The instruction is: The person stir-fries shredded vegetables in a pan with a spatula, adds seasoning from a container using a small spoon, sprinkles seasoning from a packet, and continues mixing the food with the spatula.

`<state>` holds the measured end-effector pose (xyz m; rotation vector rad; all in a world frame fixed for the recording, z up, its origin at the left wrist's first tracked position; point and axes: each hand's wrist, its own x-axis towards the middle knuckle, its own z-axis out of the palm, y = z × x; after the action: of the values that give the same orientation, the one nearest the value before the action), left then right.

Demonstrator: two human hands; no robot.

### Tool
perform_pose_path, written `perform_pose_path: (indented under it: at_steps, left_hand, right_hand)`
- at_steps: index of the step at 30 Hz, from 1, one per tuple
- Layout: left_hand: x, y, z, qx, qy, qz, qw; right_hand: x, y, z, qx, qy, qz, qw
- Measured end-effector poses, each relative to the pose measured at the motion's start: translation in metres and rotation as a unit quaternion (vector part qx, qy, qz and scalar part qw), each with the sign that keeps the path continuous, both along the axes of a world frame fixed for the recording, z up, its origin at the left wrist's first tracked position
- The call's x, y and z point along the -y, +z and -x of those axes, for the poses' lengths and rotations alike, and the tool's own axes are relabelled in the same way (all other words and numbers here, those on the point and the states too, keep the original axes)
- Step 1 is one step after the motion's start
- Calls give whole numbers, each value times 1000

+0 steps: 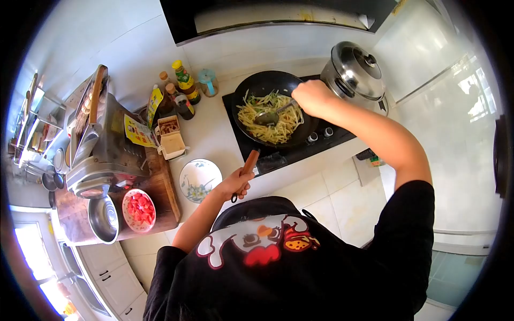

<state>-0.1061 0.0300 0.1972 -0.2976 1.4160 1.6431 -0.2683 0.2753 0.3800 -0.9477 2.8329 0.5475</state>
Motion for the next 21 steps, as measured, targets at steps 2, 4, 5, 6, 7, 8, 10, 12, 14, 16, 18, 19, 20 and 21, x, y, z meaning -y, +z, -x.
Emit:
perform_pose_path:
  at_steps: [2,4,5,6,7,8,10,12,14,16,18,19,20,21]
  left_hand:
    - [0,6,0,4,-7,4,1000]
    - [0,8,1,7,-9,5,1000]
    - [0,7,1,6,-10,6,1000]
    - [0,6,1,5,-11,6,1000]
    - [-1,6,1,5,-11,5,1000]
    - [-1,7,1,7,-10,-1,1000]
    - [0,6,1,8,-10,-6,1000]
    - [1,3,0,17,-8,-10,1000]
    - [2,0,-2,28,0,-18,999]
    - [2,-3,-2,35,11,-29,999]
    - [3,-7,-6,26,28,-52,998]
    - [5,-6,-8,24,28,-51,998]
    - [6,-4,-10,52,81,-90,991]
    - [7,-4,-14,81,135,-130,979]
  right_hand:
    - [-6,-2,18,-19,-56,8,998]
    - [-9,-2,26,-40,-80,9,996]
    - [-7,-3,24,-40,-82,9,996]
    - [-3,-6,19,-59,-98,3,993]
    - [-2,-9,15,-78,-113,-4,991]
    - [-5,-27,13,-77,-99,29,992]
    - [-7,-38,1,-53,-67,23,996]
    - [-2,-2,-15,-23,-62,21,998]
    - [-5,20,-28,-7,-39,20,999]
    - [-2,14,-37,2,-31,18,999]
    - [-2,2,-32,3,-52,7,999]
    - [-6,0,-21,-22,-85,24,996]
    - [-9,1,-11,-41,-99,36,994]
    - [-12,1,0,-57,-111,47,991]
